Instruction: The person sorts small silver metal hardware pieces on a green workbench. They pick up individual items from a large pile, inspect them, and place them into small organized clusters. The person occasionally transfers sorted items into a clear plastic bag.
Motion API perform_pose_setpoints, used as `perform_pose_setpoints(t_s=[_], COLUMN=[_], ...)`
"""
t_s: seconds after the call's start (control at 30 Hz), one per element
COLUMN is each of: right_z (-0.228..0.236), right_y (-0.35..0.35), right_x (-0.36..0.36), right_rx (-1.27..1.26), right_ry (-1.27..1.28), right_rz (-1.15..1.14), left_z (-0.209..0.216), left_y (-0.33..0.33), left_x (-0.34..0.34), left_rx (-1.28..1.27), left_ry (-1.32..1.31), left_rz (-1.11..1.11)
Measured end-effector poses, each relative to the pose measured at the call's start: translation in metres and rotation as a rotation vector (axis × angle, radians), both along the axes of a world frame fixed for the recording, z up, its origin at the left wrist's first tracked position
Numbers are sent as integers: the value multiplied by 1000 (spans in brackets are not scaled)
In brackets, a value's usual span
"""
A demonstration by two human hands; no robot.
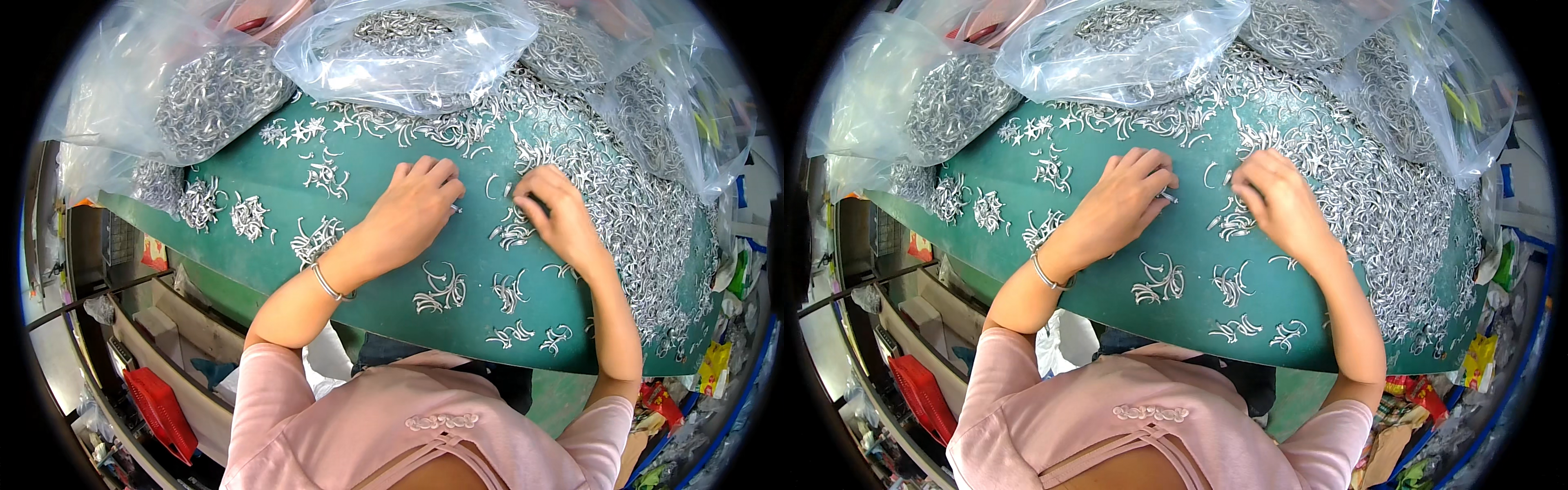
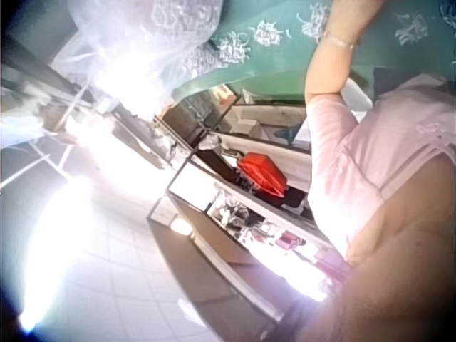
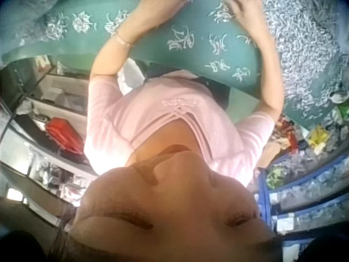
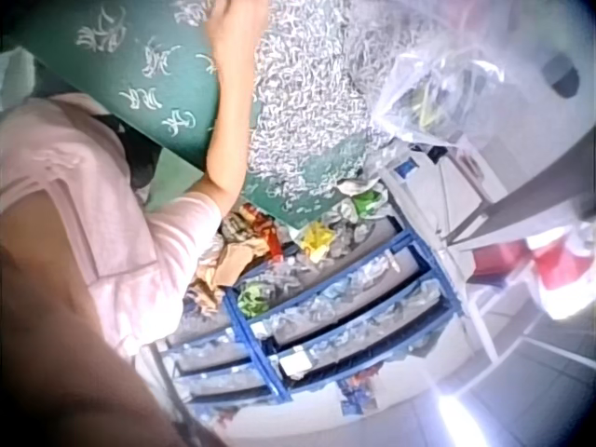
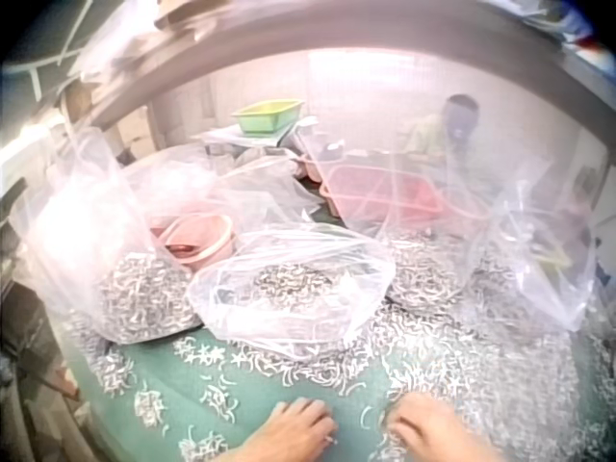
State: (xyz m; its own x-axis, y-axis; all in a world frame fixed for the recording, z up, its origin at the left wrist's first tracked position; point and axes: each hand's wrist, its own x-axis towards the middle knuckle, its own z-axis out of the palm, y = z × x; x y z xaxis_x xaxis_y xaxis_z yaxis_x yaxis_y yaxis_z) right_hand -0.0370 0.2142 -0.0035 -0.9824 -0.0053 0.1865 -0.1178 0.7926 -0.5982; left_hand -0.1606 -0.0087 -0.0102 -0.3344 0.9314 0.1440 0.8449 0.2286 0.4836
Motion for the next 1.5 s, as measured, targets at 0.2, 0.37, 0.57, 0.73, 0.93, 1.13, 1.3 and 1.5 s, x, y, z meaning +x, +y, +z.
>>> perform_pose_setpoints(t_s=[0.2,0.37,0.57,0.73,0.93,1.13,1.3,1.5], right_z=[0,3,16,17,20,17,20,25], right_y=[-1,1,8,-6,-12,-7,-4,-7], right_x=[-10,-6,11,23,22,19,22,21], right_rx=[67,138,46,163,186,133,96,124], right_ry=[66,-70,-156,-223,-245,-297,-339,-340], right_rz=[-83,-3,-13,-80,-82,-94,-65,-41], left_z=[1,2,1,1,2,4,2,2], left_y=[1,1,1,1,-1,0,-1,-1], left_x=[0,-1,0,0,0,-1,-2,-1], left_rx=[-1,-1,4,14,13,4,16,18], left_ry=[-15,-2,4,4,7,-6,-5,7], left_rz=[-18,-19,1,13,22,30,21,21])
